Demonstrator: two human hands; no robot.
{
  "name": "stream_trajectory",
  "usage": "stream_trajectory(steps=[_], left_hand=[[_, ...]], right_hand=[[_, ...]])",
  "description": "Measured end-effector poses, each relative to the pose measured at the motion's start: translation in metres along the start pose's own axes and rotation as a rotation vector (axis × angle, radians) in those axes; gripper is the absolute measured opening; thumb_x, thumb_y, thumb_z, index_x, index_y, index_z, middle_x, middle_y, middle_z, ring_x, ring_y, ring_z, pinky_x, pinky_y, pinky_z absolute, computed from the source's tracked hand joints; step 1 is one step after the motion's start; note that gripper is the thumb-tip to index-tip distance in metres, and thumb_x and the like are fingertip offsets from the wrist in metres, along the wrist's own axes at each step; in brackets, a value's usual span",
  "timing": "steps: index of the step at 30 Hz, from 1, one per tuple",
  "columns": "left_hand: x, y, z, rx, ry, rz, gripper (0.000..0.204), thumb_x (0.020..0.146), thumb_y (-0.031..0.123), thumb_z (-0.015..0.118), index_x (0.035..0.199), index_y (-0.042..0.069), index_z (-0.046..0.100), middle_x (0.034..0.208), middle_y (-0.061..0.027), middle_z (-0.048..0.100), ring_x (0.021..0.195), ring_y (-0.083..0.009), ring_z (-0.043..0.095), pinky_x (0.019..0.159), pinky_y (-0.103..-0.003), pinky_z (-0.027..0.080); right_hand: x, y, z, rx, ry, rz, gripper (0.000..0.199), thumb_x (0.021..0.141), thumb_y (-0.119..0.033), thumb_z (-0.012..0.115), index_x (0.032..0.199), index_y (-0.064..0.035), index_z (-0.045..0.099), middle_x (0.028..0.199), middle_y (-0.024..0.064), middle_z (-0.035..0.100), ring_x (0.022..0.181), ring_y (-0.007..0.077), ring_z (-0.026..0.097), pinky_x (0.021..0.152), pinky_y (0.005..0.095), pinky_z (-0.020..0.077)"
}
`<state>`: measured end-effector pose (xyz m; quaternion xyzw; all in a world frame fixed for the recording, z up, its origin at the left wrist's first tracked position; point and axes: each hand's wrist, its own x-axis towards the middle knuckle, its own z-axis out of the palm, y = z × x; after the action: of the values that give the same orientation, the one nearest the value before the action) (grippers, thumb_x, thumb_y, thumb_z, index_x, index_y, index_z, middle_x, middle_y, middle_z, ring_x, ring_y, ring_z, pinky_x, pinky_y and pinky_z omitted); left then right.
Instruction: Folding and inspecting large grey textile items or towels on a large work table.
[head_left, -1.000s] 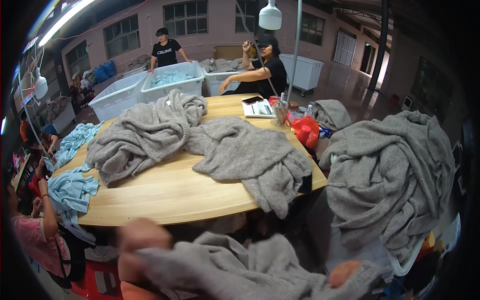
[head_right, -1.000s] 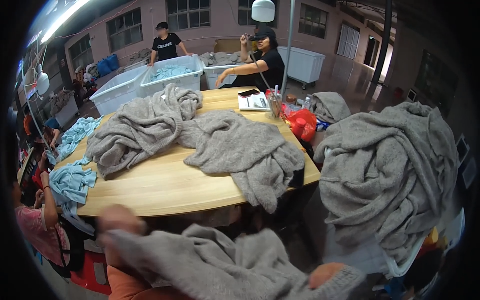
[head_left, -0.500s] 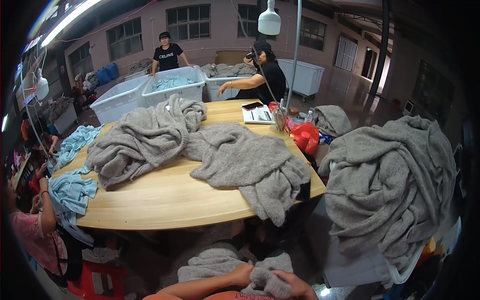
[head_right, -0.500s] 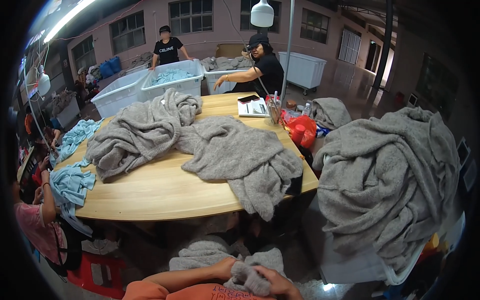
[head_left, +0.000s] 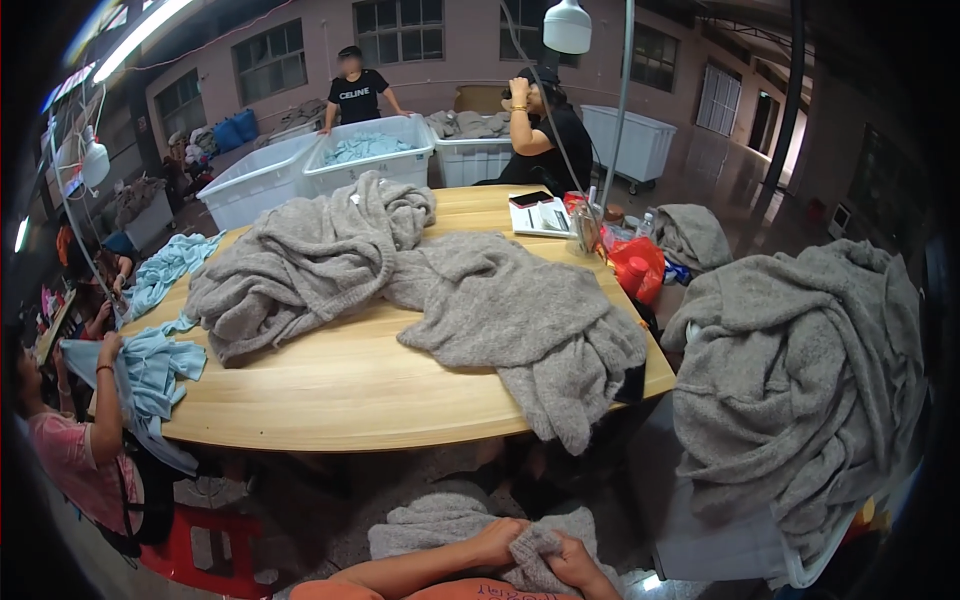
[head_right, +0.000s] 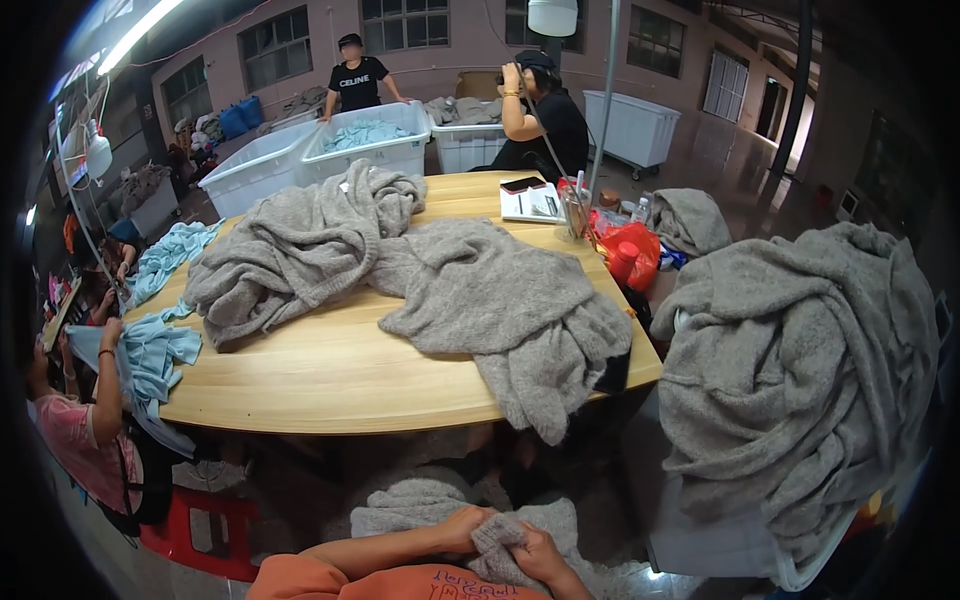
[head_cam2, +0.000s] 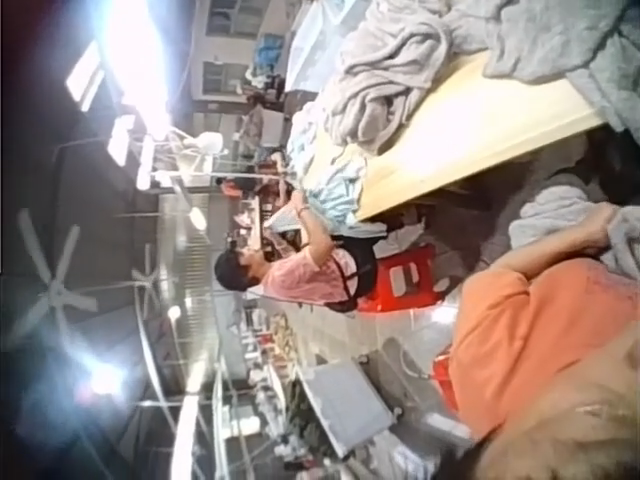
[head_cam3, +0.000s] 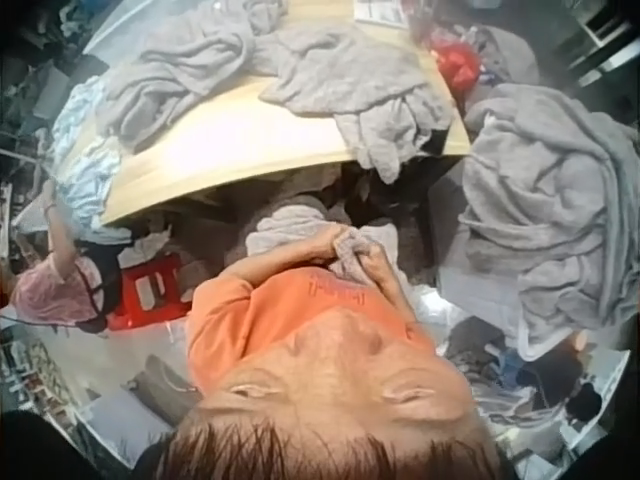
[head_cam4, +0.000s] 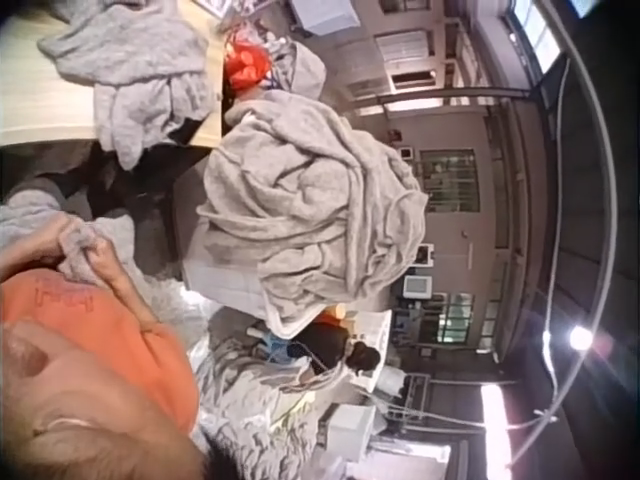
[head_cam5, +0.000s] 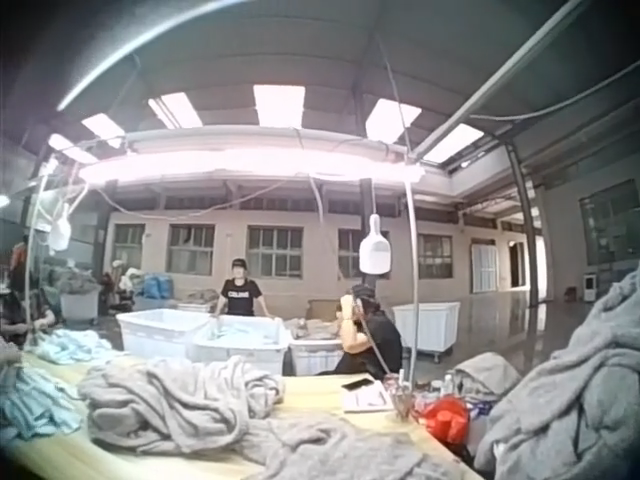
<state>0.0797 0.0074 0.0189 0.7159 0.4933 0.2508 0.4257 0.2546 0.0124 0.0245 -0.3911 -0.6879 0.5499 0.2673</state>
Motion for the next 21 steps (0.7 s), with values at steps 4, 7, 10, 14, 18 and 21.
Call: stream_trajectory(steps=[4, 7, 10, 14, 18, 21], left_hand=[[-0.031, -0.002, -0.016, 0.033, -0.157, -0.008, 0.023, 0.064, 0.019, 0.059, 0.082, 0.004, 0.056, 0.076, -0.0162, 0.058, 0.077, -0.035, 0.055, 0.066, -0.04, 0.042], [-0.044, -0.007, -0.032, 0.129, -0.248, -0.121, 0.021, 0.065, 0.018, 0.059, 0.08, 0.003, 0.055, 0.07, -0.0157, 0.057, 0.071, -0.0358, 0.053, 0.062, -0.039, 0.041], [-0.052, -0.031, -0.017, -0.174, 0.027, -0.043, 0.023, 0.063, 0.02, 0.061, 0.076, 0.001, 0.055, 0.064, -0.016, 0.054, 0.064, -0.0272, 0.055, 0.057, -0.036, 0.041], [-0.05, -0.023, 0.003, -0.415, 0.134, -0.117, 0.021, 0.061, 0.014, 0.063, 0.076, 0.0, 0.056, 0.059, -0.0083, 0.054, 0.058, -0.0142, 0.052, 0.053, -0.029, 0.04], [-0.058, -0.015, 0.011, -0.661, 0.005, -0.207, 0.014, 0.062, 0.006, 0.062, 0.073, 0.001, 0.056, 0.059, -0.0009, 0.053, 0.058, -0.0064, 0.048, 0.051, -0.024, 0.038], [-0.058, -0.02, 0.014, -0.726, -0.035, -0.111, 0.013, 0.063, 0.004, 0.06, 0.074, 0.001, 0.054, 0.06, -0.0005, 0.053, 0.057, -0.0059, 0.047, 0.051, -0.023, 0.037]], right_hand=[[-0.004, -0.014, -0.003, 0.005, -0.142, -0.018, 0.023, 0.068, -0.001, 0.049, 0.088, -0.002, 0.059, 0.085, 0.0133, 0.06, 0.082, 0.0272, 0.058, 0.074, 0.03, 0.0437], [0.002, 0.007, -0.024, -0.121, -0.008, -0.134, 0.024, 0.067, -0.003, 0.047, 0.087, -0.0046, 0.059, 0.08, 0.0139, 0.06, 0.078, 0.0281, 0.059, 0.069, 0.0315, 0.0455], [-0.011, 0.013, -0.038, 0.023, -0.096, 0.15, 0.024, 0.07, -0.002, 0.048, 0.092, 0.0004, 0.058, 0.097, 0.0112, 0.057, 0.087, 0.0149, 0.053, 0.075, 0.0276, 0.041], [-0.001, -0.053, -0.015, -0.356, -0.032, -0.309, 0.023, 0.071, -0.001, 0.047, 0.091, 0.0003, 0.059, 0.085, 0.0086, 0.06, 0.082, 0.0159, 0.054, 0.073, 0.0276, 0.0421], [-0.015, -0.049, -0.026, 0.021, -0.365, 0.093, 0.024, 0.07, -0.001, 0.054, 0.094, -0.0015, 0.057, 0.093, 0.0115, 0.056, 0.086, 0.0172, 0.052, 0.075, 0.029, 0.0414], [-0.004, -0.115, 0.012, 0.275, -0.335, 0.229, 0.023, 0.069, -0.002, 0.056, 0.092, -0.0013, 0.057, 0.085, 0.0099, 0.059, 0.081, 0.0177, 0.054, 0.073, 0.0289, 0.0423]])
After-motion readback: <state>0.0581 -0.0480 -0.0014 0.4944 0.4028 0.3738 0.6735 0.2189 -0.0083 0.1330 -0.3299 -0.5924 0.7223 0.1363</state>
